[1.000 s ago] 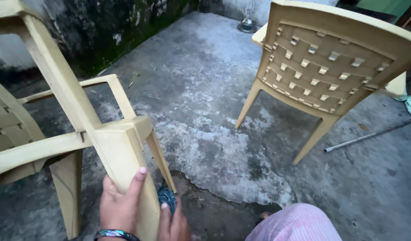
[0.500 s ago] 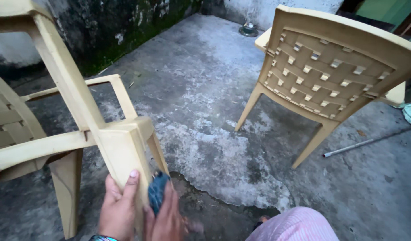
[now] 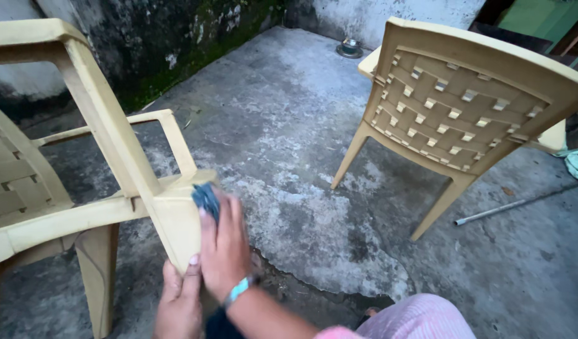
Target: The person wipes down the back and seat of several plastic chairs using a cloth, then turns the chairs over to clean the legs and underside.
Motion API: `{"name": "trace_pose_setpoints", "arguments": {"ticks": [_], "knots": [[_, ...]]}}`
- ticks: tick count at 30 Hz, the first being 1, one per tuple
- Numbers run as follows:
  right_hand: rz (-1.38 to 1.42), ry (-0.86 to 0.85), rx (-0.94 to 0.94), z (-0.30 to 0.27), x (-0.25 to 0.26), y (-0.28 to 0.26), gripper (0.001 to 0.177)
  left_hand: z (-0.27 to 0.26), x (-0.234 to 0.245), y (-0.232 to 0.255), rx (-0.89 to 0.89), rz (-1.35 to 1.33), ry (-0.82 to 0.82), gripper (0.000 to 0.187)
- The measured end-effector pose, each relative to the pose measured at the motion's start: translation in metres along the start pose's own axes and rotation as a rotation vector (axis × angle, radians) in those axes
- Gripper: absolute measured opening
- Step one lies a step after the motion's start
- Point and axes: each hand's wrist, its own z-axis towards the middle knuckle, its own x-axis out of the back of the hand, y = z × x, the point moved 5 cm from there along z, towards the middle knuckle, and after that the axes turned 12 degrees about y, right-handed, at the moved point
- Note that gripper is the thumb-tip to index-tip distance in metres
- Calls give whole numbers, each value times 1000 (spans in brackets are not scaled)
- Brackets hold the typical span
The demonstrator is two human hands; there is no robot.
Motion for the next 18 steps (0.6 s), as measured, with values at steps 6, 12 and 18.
{"name": "trace_pose_setpoints", "arguments": {"ticks": [6,12,18], "knots": [[-61,-2,-186,-93,30,38,51,0,0,7,195,-59,11,45],[-58,-42,-136,-33,5,9,52,11,-1,-11,152,-104,-49,50],[-191,-22,82,31,-16,-31,36,26,8,-50,6,-67,-94,52]]}}
